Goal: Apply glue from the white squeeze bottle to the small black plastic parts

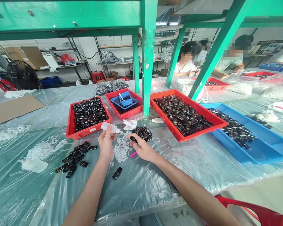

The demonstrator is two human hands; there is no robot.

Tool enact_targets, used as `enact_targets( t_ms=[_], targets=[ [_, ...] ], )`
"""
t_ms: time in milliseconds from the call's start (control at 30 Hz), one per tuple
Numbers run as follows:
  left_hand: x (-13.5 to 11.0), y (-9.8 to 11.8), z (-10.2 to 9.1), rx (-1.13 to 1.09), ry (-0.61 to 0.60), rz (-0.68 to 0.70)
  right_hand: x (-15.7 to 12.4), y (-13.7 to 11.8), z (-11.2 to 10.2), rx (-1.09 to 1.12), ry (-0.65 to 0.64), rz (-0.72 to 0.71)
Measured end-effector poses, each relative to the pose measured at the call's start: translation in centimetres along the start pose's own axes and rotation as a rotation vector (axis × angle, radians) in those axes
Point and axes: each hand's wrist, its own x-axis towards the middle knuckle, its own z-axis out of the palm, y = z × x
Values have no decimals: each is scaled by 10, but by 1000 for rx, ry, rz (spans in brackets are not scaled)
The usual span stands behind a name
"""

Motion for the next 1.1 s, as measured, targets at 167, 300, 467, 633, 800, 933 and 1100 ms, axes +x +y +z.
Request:
enact_targets(
  t_ms=[167, 300, 467, 633, 800, 933, 1100],
  targets=[
    [-1, 0, 0, 7, -11, -6, 4, 6, 2, 175, -14, 20],
    [0, -2, -1, 16, -18, -12, 5, 7, 3, 175, 6, 16],
    [0, -2, -1, 30, -19, 0, 6, 7, 2, 149, 15, 22],
    [-1, -2, 0, 52, -28, 15, 6, 8, 1, 147, 15, 20],
    [-1, -3, 0, 74, -39, 20, 6, 10, 1, 151, 6, 26],
    [0, -5, 0, 102, -55, 34, 6, 10, 1, 127, 12, 32],
    [1, -5, -1, 156, -67, 70, 7, 6, 0, 128, 35, 46]
  ],
)
